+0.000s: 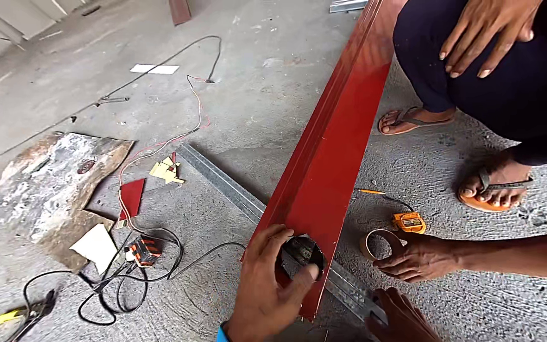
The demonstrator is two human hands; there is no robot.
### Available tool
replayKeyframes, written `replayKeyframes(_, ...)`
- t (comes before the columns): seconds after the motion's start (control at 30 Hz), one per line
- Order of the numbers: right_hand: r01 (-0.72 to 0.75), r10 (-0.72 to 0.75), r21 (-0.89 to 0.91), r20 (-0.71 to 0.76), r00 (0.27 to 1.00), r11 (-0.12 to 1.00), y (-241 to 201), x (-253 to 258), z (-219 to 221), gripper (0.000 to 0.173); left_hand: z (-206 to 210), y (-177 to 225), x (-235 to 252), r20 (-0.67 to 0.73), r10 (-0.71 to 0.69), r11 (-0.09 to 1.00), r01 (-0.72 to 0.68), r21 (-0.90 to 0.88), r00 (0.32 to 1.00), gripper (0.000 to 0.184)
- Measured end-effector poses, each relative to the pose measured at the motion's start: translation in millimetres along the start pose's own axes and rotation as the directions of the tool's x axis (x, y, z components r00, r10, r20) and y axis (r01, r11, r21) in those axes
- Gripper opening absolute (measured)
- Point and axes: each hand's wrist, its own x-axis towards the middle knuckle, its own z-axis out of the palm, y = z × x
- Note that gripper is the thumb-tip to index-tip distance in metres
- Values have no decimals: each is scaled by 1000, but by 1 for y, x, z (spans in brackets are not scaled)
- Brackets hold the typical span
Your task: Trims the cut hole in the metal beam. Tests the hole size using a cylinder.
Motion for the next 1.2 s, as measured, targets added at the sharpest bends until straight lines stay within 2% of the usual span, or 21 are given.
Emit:
replayKeyframes(0.03, 40, -40, 8, -23, 999, 999, -8, -2, -9, 66, -2, 0, 5, 3, -19, 998, 20, -58, 1000, 49)
replayKeyframes(0.07, 123, -115, 51, -128, 985, 991, -16, -1, -19, 60, -3, 0, 10, -4, -32, 995, 32, -95, 999, 38)
replayKeyframes(0.1, 237, -196, 109, -295, 935, 966, -26, 2, -26, 50, -3, 1, 13, -13, -49, 993, 47, -106, 999, 32)
replayKeyframes(0.17, 477, -285, 211, -578, 765, 854, -57, 10, -45, 41, 0, 2, 16, -34, -74, 994, 71, -87, 997, 28)
replayKeyframes(0.2, 552, -304, 241, -631, 714, 798, -77, 11, -59, 42, 3, 3, 15, -57, -75, 995, 71, -69, 996, 27)
replayKeyframes(0.23, 596, -337, 249, -634, 697, 764, -96, 11, -73, 42, 6, 4, 14, -86, -72, 996, 67, -50, 994, 27)
replayKeyframes(0.27, 608, -383, 232, -596, 706, 760, -114, 9, -88, 43, 9, 5, 12, -121, -67, 998, 64, -28, 990, 26)
replayKeyframes(0.33, 526, -432, 140, -418, 799, 839, -146, 4, -115, 45, 14, 9, 10, -191, -67, 997, 71, 13, 979, 21)
replayKeyframes(0.4, 371, -367, -7, -158, 917, 929, -177, 0, -138, 48, 17, 13, 10, -247, -69, 994, 87, 63, 967, 18)
replayKeyframes(0.43, 303, -306, -73, -32, 951, 950, -191, 0, -148, 47, 18, 16, 11, -265, -72, 991, 99, 88, 962, 17)
replayKeyframes(0.5, 246, -235, -194, 76, 969, 950, -209, 2, -157, 39, 18, 18, 11, -273, -84, 984, 122, 127, 958, 14)
replayKeyframes(0.57, 227, -215, -272, 75, 974, 935, -215, 5, -157, 32, 19, 18, 12, -279, -77, 978, 128, 166, 957, 13)
replayKeyframes(0.67, 240, -227, -294, 79, 971, 925, -217, 6, -153, 28, 21, 16, 10, -297, -56, 971, 122, 208, 953, 13)
replayKeyframes(0.9, 326, -303, -194, 140, 943, 925, -205, 15, -157, 26, 21, 12, 11, -327, 37, 965, 50, 256, 944, 20)
replayKeyframes(1.1, 344, -327, -164, 126, 937, 924, -199, 20, -155, 25, 24, 11, 10, -327, 165, 925, -31, 379, 931, 24)
replayKeyframes(1.2, 321, -308, -123, 117, 944, 939, -197, 17, -156, 26, 23, 9, 10, -335, 125, 947, -12, 320, 934, 22)
